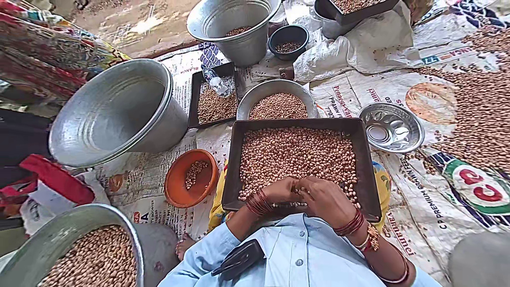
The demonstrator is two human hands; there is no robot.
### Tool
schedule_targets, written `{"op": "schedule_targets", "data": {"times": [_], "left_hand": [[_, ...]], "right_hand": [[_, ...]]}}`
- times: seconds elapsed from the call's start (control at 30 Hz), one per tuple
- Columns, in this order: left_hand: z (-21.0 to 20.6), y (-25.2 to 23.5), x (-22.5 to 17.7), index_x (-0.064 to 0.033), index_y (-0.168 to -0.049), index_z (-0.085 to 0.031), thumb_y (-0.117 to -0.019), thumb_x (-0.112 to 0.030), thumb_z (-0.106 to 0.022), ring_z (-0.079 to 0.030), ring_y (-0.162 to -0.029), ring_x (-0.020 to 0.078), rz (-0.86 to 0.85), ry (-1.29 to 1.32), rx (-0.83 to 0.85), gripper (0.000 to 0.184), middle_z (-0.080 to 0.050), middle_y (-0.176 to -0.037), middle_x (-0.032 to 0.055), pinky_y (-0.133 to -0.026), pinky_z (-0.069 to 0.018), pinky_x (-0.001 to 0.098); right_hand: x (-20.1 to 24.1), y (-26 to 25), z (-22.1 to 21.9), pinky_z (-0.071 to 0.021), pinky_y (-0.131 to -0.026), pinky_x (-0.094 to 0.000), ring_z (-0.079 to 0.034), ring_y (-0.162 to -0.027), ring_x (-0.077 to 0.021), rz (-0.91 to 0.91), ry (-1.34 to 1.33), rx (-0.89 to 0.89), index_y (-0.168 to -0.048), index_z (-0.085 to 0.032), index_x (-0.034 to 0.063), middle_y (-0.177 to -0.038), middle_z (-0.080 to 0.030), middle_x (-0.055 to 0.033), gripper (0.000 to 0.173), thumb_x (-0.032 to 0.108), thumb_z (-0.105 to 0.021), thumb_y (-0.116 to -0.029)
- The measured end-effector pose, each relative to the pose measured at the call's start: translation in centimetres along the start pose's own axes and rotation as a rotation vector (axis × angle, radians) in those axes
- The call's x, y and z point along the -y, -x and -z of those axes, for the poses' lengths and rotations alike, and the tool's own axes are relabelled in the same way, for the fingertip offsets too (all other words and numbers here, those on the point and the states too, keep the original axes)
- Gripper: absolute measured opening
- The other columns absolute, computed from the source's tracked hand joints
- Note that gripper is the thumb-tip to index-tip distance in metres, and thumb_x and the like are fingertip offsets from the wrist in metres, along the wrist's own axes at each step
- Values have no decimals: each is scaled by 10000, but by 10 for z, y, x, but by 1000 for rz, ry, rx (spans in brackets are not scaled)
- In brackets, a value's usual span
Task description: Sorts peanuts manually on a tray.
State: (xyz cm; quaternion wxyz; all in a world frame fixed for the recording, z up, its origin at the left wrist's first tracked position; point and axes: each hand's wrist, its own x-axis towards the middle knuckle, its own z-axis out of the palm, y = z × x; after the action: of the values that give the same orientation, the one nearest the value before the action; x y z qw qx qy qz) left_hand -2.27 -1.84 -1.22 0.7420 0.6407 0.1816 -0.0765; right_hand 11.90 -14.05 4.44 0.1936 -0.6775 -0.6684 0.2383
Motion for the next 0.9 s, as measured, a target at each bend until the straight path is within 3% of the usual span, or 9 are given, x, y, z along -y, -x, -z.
{"op": "schedule_targets", "data": {"times": [0.1,0.17,0.3,0.4,0.5,0.57,0.67,0.77,0.9], "left_hand": [[31,33,-11,-5,-949,-647,-915,-22,-644,-560,-651,-26,27,-203,-242,38,-631,-791,-53,-621,-484,176],[57,68,-19,37,-991,-674,-931,-40,-634,-587,-729,32,38,-411,-483,106,-663,-880,29,-696,-512,238],[93,136,-31,-21,-984,-743,-943,-43,-648,-673,-878,267,274,-818,-1033,106,-719,-939,146,-835,-518,506],[96,143,-30,-17,-978,-765,-913,-13,-645,-667,-1036,448,220,-1028,-1247,137,-721,-1009,239,-950,-453,651],[83,109,-23,-12,-1043,-747,-942,-59,-676,-710,-986,328,63,-932,-1084,132,-739,-1018,173,-918,-549,531],[68,79,-21,-19,-1087,-752,-966,-108,-670,-714,-1020,293,96,-857,-918,171,-742,-1064,154,-961,-546,494],[51,45,-18,-4,-1112,-751,-973,-117,-654,-693,-1097,331,174,-907,-819,204,-738,-1112,178,-1014,-510,500],[43,32,-16,10,-1141,-737,-979,-78,-624,-655,-1181,364,242,-951,-776,216,-717,-1167,207,-1061,-474,502],[43,30,-10,21,-1114,-738,-972,-40,-595,-669,-1143,378,190,-992,-772,210,-719,-1130,220,-1035,-491,503]], "right_hand": [[-19,-1,7,-567,-769,-597,-730,-933,-419,-100,28,-15,-1111,-740,6,-1071,-735,-220,197,93,-627,-976],[-32,0,19,-535,-865,-618,-700,-1045,-438,-255,59,83,-1196,-713,8,-1154,-711,-241,247,125,-606,-1007],[-60,5,33,-499,-953,-621,-634,-1181,-459,-537,128,204,-1316,-658,37,-1302,-641,-259,335,181,-629,-1015],[-73,7,37,-475,-975,-647,-609,-1213,-482,-636,146,190,-1374,-600,22,-1356,-598,-288,391,186,-628,-1020],[-74,1,37,-476,-956,-647,-616,-1191,-498,-719,182,195,-1372,-580,9,-1320,-608,-305,376,162,-606,-1029],[-72,-5,33,-478,-962,-651,-614,-1198,-502,-767,197,277,-1376,-570,-9,-1314,-612,-315,384,167,-591,-1035],[-61,-9,18,-500,-945,-630,-629,-1179,-500,-763,237,436,-1403,-518,-22,-1274,-632,-314,442,202,-599,-1031],[-40,-13,1,-519,-940,-590,-634,-1170,-476,-666,292,527,-1484,-448,-19,-1385,-554,-307,510,192,-580,-1039],[-37,-22,2,-506,-939,-584,-666,-1133,-394,-378,81,355,-1318,-636,48,-1252,-673,-214,318,187,-585,-1037]]}}
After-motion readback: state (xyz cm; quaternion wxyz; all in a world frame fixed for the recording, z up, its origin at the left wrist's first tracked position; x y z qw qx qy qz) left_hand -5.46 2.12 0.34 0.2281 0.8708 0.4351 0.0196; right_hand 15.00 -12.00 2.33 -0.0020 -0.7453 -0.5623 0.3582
